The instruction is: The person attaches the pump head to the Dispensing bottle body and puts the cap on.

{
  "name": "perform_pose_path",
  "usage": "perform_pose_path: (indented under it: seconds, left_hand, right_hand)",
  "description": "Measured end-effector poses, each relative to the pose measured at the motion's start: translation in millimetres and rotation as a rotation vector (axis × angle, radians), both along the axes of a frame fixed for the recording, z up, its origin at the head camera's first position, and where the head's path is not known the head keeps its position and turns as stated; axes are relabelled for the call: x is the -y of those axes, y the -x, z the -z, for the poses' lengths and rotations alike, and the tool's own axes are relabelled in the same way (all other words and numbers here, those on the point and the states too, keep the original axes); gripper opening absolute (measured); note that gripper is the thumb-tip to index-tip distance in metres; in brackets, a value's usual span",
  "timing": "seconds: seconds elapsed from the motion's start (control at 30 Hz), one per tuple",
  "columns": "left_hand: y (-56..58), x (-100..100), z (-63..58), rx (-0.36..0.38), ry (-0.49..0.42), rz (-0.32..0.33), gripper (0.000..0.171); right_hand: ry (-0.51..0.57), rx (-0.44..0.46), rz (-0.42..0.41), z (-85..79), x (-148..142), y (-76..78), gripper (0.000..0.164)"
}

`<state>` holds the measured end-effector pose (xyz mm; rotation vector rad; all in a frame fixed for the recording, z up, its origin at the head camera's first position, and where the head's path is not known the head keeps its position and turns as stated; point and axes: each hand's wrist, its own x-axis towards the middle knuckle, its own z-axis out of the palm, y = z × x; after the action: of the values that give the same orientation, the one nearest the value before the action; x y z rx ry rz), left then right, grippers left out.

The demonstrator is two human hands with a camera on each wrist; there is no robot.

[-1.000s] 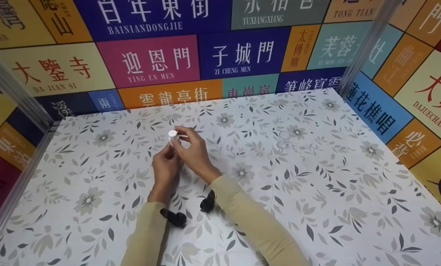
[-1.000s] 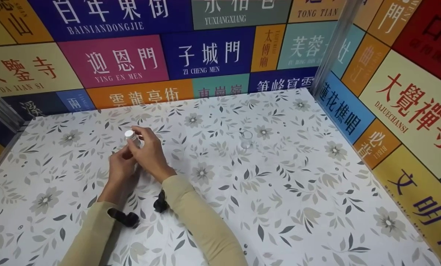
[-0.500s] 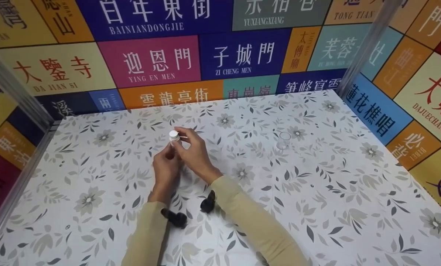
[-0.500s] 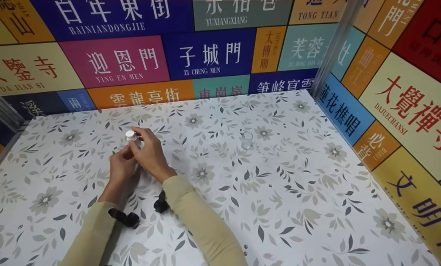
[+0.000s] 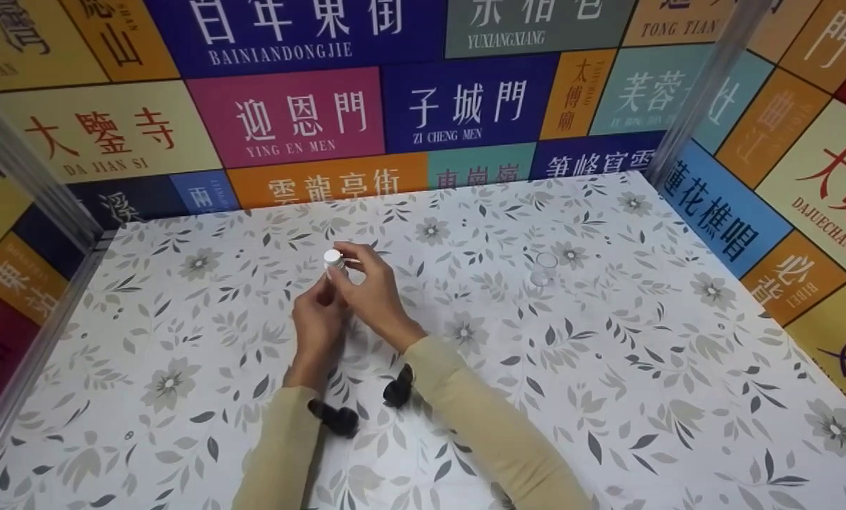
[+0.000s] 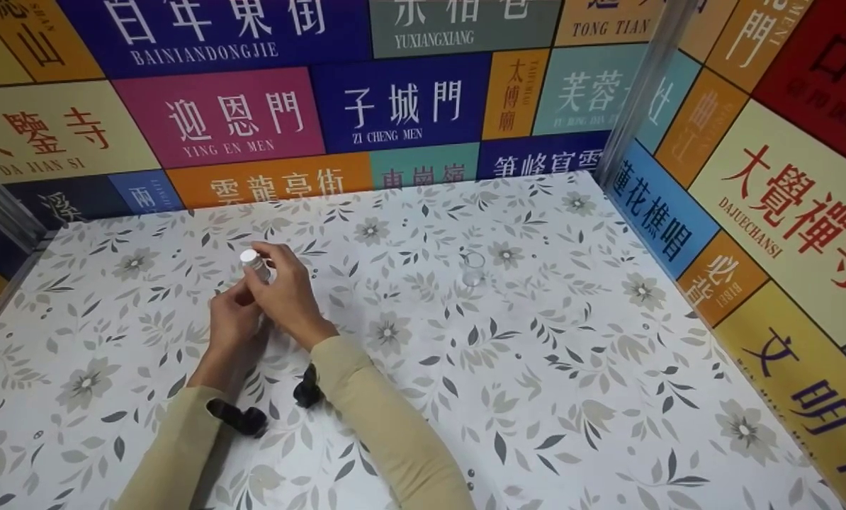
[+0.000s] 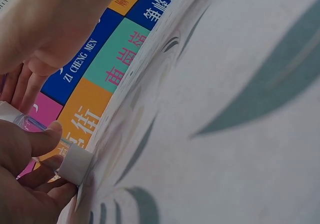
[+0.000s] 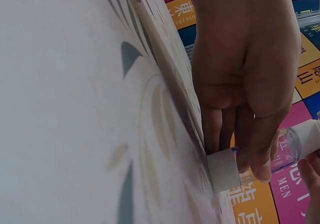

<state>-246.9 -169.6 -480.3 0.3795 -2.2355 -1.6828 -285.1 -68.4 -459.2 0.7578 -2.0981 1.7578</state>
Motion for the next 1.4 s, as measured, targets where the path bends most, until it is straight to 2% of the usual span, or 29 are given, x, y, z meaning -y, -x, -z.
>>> perform_pose_path:
  seconds: [0.2,0.8,1.1,1.4]
  left_hand:
    - [0.2,-0.1,0.7,-0.007,0.031,-0.017,0.032]
    - [-1.4,1.1,1.5,0.014,-0.013,0.009,0.036]
    - [1.0,0.0,1.3,-0.04,0.082,-0.03,0.033]
    - [1.2,-0.1,1.4,-0.035,0.044,-0.02,0.034]
  right_hand:
    - [0.004,-0.012,-0.002,-0.5,0.8,-0.7,0.031]
    - [-0.039,-0.02,0.036,-1.8,1.3,-3.2,0.033]
    - [-0.024,-0.025,0.021,-0.7,2.2,-2.0,0.034]
    - [-0.034,0.0,0.021,-1.0,1.4,-3.2,0.035]
